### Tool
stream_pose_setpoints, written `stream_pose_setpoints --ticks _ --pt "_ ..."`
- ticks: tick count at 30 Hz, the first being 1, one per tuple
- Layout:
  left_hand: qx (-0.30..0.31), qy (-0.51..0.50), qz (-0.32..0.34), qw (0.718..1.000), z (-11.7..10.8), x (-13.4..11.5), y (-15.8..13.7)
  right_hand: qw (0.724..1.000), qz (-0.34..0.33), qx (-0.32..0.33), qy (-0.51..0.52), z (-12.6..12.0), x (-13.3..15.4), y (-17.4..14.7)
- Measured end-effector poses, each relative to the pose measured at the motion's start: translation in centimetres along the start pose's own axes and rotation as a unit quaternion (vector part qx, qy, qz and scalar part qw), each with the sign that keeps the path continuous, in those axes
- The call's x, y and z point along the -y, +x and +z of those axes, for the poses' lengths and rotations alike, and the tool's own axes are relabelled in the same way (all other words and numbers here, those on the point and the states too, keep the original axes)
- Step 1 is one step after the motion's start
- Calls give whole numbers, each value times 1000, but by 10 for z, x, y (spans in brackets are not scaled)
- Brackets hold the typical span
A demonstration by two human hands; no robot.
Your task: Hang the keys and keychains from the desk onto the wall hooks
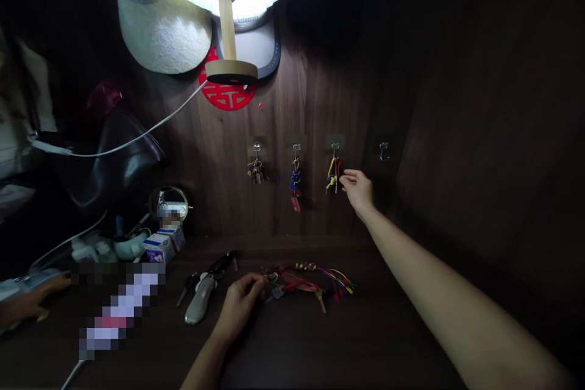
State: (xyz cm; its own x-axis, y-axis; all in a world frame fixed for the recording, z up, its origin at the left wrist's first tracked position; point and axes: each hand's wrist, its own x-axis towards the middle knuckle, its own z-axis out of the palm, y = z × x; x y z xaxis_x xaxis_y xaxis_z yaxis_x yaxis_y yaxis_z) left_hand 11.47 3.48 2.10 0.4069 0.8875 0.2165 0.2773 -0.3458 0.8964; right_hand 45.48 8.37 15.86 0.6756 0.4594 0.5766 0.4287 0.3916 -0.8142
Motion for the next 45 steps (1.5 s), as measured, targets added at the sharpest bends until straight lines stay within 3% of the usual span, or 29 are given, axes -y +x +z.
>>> stream_pose_setpoints --ticks 15,23,32,38,41,45 --pt "-10 40 15 999 0 1 -2 980 120 157 8 -30 -45 -143" --pt "-35 61 41 997 1 8 -3 961 17 258 -98 -29 -41 -195" --pt "-72 69 71 992 1 15 -1 925 -116 290 -219 -23 -35 -227" --pt "-76 89 78 990 2 16 -1 894 -163 301 -289 -24 -30 -232" --pt "-64 100 96 988 4 15 -2 906 -141 312 -249 -23 -27 -234" --pt "-19 117 116 986 7 15 -4 926 -37 345 -148 -16 -20 -239"
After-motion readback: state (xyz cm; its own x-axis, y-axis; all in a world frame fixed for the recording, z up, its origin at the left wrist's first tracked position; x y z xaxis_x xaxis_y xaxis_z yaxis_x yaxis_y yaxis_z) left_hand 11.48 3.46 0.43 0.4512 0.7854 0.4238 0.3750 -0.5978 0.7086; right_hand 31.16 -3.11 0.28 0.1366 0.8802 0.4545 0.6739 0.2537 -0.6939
